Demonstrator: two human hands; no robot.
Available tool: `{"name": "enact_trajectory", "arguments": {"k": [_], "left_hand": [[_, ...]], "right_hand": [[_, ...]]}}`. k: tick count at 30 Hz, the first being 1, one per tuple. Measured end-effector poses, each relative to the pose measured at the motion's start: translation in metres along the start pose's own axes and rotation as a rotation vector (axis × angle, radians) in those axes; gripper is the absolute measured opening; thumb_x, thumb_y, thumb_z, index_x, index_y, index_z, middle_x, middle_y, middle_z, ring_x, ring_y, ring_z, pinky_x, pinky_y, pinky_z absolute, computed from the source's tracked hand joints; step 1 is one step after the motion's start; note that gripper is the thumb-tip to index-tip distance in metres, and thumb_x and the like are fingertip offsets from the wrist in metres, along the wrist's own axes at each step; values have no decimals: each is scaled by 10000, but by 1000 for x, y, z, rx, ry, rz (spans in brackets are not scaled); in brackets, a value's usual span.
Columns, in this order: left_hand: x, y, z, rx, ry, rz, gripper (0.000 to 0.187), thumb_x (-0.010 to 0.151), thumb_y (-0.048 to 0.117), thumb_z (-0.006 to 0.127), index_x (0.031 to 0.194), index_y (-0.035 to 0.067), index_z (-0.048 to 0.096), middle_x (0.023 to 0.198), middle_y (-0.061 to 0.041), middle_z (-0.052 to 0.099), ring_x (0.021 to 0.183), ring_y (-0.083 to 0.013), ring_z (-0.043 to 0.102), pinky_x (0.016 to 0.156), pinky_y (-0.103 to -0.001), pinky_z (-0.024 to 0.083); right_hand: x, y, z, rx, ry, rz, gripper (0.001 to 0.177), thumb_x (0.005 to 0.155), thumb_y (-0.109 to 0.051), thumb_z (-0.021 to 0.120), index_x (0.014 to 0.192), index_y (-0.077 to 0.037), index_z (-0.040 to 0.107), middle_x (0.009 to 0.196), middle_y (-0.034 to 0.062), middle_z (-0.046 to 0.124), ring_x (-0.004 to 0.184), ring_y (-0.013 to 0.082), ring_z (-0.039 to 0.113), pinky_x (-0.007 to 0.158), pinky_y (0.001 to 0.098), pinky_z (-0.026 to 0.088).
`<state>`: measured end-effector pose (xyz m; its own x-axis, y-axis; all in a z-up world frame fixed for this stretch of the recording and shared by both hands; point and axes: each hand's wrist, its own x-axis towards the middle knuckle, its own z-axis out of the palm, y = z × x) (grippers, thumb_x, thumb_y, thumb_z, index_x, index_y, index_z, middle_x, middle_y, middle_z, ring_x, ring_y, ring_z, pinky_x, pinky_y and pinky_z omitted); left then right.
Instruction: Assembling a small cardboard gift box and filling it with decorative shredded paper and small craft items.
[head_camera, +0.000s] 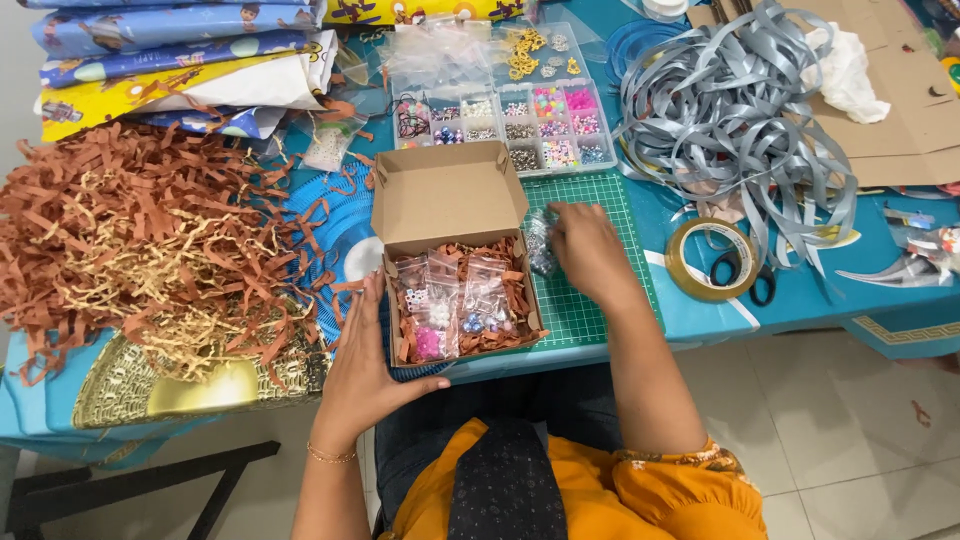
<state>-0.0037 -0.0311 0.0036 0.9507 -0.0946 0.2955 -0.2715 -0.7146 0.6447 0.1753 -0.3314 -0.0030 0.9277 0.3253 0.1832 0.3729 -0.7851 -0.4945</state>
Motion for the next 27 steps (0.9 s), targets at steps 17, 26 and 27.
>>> {"name": "enact_trajectory", "arguments": {"k": [17,26,27], "left_hand": [[-10,-12,-6,-308,258,173,1248,665,746,722,1594,87,211,1625,-174,350,1523,-408,255,1242,-629,145],[25,55,-38,-101,216,246,573,857,342,789,1359,138,603,1322,-43,652,1344,-332,541,1256,-644,147],[27,57,-38,-100,217,247,573,857,342,789,1359,138,603,1322,-43,652,1344,-332,541,1256,-644,147]], "right_hand": [[-31,-73,-93,-21,341,-427,196,1028,83,596,1121,-82,647,1046,44,645,1032,279,611,936,412,452],[-40,-137,-40,154,-99,-638,270,920,99,564,1101,-43,705,979,99,711,951,283,652,883,385,542],[-36,-134,-32,153,-98,-639,270,920,99,564,1101,-43,705,979,99,711,951,283,652,883,385,542]]}}
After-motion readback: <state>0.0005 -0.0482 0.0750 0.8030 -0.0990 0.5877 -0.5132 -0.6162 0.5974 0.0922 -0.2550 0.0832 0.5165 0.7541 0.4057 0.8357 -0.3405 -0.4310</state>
